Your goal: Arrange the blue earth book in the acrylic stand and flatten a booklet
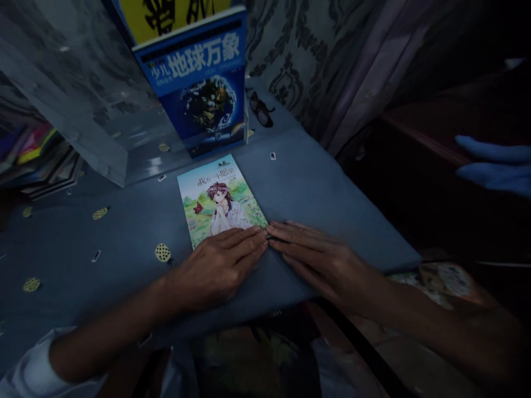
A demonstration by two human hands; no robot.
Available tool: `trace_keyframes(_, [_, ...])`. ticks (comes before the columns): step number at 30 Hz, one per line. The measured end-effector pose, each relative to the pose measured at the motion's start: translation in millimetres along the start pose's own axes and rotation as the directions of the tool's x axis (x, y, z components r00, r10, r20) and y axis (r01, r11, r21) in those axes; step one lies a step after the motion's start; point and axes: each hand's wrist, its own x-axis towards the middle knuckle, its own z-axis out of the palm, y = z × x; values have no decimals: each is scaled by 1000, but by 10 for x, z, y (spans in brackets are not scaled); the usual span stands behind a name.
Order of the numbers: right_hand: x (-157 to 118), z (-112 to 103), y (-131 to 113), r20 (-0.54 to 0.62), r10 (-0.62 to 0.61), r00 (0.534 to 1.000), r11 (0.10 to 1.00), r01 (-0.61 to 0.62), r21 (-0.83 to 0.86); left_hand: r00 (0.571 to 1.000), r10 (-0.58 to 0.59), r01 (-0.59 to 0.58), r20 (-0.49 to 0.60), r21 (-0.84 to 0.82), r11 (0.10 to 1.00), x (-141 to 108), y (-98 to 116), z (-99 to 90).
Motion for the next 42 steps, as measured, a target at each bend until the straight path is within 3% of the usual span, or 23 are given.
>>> trace_keyframes(5, [19, -15, -2, -7, -20, 1000, 1000, 20, -24, 1000, -15, 16, 18, -28, 999, 20, -28, -43])
trace_keyframes(13, [20, -40, -21, -8, -12, 1000, 998, 12, -68, 980, -112, 135, 165, -139, 981, 13, -230, -42])
trace_keyframes(24, [43, -36, -57, -12, -26, 1000, 993, 25, -116, 912, -332, 358, 240, -68, 931, 234, -1008, 109])
trace_keyframes(30, [34, -47, -48, -3, -21, 1000, 995, 21, -95, 890, -409, 429, 199, -64, 901, 328, -1323, 189])
trace_keyframes(38, [-4, -23, -10, -16, -12, 1000, 997, 11, -80, 865, -464, 481, 189, -52, 875, -53, -1321, 45])
trace_keyframes(42, [15, -16, -30, -44, -13, 999, 998, 10, -67, 871, -456, 474, 182, -68, 878, -276, -1056, -43])
